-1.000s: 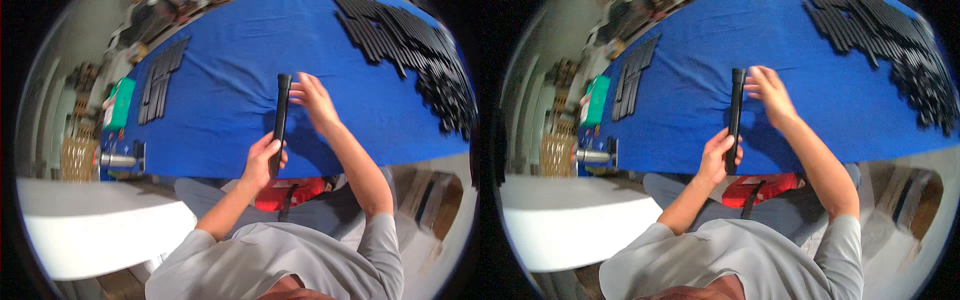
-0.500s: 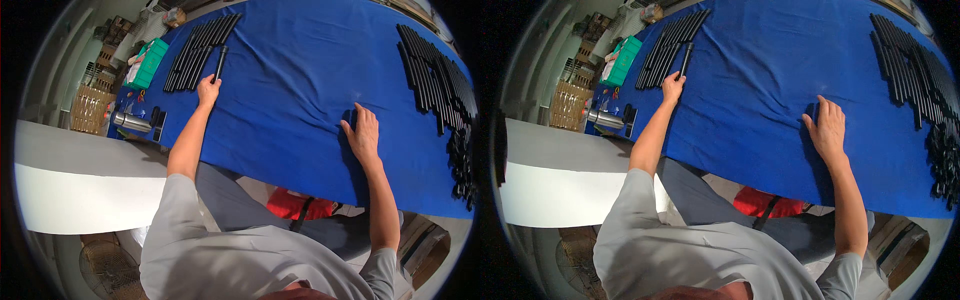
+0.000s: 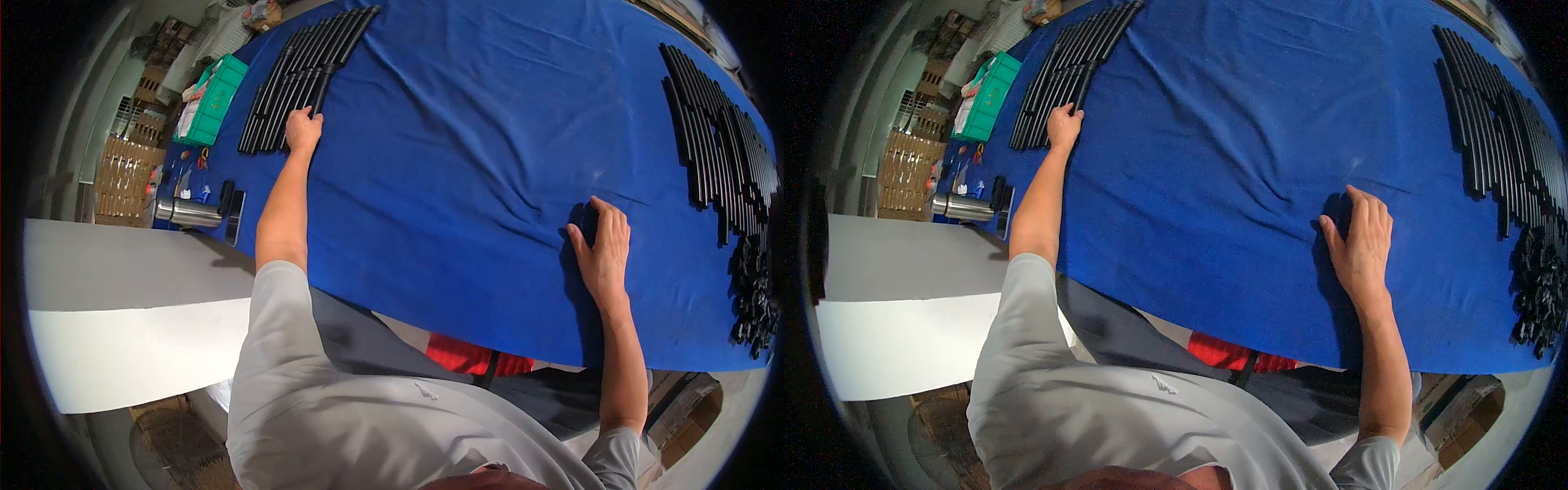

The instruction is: Assembling black plastic tubes by fitting them with end caps and connectors on a work table.

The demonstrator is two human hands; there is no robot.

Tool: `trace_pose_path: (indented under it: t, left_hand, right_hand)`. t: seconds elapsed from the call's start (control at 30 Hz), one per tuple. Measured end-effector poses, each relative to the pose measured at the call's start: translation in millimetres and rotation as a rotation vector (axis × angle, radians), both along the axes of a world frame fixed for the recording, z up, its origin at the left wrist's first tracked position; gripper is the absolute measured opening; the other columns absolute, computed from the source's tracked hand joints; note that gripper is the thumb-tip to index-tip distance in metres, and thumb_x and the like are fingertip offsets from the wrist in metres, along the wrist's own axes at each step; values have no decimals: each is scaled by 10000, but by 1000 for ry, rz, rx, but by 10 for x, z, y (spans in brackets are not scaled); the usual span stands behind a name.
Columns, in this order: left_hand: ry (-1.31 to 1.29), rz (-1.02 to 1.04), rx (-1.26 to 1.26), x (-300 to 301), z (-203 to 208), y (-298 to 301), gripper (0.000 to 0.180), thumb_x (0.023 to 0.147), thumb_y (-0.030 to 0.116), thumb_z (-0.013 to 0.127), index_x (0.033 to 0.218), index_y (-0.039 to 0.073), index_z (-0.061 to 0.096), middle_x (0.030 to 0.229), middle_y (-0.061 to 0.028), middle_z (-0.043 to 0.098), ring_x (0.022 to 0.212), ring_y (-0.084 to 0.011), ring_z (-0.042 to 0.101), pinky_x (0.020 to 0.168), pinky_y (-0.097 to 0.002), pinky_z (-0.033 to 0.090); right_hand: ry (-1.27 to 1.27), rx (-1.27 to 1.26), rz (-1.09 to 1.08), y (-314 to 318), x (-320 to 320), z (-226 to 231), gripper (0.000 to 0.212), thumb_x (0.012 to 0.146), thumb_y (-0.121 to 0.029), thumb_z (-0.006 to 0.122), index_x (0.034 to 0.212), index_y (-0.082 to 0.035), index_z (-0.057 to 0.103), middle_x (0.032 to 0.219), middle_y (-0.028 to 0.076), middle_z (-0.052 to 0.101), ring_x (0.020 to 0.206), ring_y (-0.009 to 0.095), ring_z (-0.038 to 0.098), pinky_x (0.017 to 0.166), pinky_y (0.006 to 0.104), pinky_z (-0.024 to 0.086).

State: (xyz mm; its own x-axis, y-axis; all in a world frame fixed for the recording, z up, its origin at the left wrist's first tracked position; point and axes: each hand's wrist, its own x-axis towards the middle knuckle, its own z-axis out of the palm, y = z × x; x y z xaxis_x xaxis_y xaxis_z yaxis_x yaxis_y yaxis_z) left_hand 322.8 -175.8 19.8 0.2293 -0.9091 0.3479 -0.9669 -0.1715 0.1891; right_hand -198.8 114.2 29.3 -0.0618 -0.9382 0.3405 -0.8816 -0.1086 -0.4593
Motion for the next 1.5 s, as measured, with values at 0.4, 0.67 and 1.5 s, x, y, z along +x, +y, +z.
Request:
trace_pose_path:
  t: [0.4, 0.67, 1.5]
  left_hand:
    - [-103, 44, 172, -326, 250, -62, 526, 766, 334, 654, 1216, 62, 651, 1192, -228, 639, 1131, -365, 606, 987, -440, 464]
    - [-300, 56, 93, 295, 254, 56, 515, 824, 318, 620, 1243, 18, 609, 1206, -220, 635, 1110, -390, 608, 948, -473, 472]
    - [794, -825, 41, -3809, -205, 1486, 280, 878, 163, 660, 1108, 4, 675, 718, -52, 650, 623, -131, 587, 610, -299, 487]
  right_hand:
    - [35, -74, 25, 8, -111, -40, 463, 764, -170, 770, 1146, 1, 569, 1163, 160, 581, 1106, 336, 537, 938, 434, 411]
    - [-59, -116, 86, -109, 40, -112, 427, 761, -252, 760, 1082, -26, 592, 1127, 132, 581, 1091, 323, 535, 939, 432, 415]
    - [-145, -230, 39, -68, -7, -204, 314, 797, -256, 718, 978, -24, 608, 987, 146, 594, 982, 323, 551, 865, 428, 439]
